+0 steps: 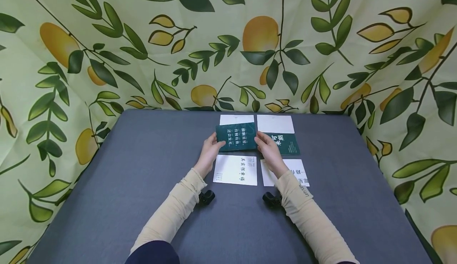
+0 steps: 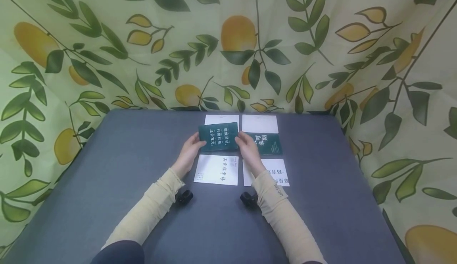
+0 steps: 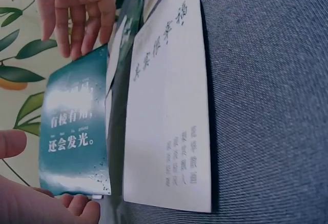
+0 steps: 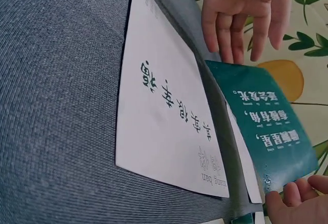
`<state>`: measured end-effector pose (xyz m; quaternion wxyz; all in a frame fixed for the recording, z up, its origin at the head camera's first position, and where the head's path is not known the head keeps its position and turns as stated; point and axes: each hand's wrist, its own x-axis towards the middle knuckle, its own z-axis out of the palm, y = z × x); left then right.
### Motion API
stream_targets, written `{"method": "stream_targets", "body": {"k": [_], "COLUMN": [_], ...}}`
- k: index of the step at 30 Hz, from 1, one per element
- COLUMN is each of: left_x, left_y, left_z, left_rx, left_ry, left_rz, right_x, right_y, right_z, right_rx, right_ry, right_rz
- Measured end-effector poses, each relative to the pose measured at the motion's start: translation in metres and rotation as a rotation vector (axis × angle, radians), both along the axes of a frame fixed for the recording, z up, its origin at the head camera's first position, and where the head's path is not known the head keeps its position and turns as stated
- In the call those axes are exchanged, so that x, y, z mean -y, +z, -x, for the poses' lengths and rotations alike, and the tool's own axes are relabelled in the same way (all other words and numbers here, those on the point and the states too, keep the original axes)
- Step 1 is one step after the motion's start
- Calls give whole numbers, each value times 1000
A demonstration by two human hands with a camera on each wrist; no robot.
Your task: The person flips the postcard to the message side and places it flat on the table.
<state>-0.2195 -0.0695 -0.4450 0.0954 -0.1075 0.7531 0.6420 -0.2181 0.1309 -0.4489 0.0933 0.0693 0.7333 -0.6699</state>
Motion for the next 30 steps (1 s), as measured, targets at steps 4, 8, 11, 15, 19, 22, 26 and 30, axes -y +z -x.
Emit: {"method": "stream_targets", "body": {"k": [4, 8, 11, 15, 19, 22, 26, 30], "left_x": [-3, -6, -7, -8, -8, -8, -8, -8], "left_y": [4, 8, 8, 8, 5, 4, 4, 5], "left_z": [-1, -2, -2, -1, -2, -2, -1, 1], "left_rx": [-20, -45, -63, -83, -109, -128, -151, -188], "left_ry": [19, 31, 38, 58, 71, 80, 119, 164], "left_rz": [8, 9, 2, -13, -52, -83, -108, -137], "right_x": [0, 0, 0, 0, 1, 1, 1, 2], "right_y": [2, 3, 3, 4, 4, 5, 5, 3], "right_z": [0, 0, -1, -2, -4, -4, -5, -4], "right_rx": [-38, -77, -97, -115, -109, -101, -91, -85], "right_ry": [-27, -45, -59, -75, -83, -94, -108, -116], "right_rz": [-7, -26, -37, -38, -44, -53, -72, -75]}}
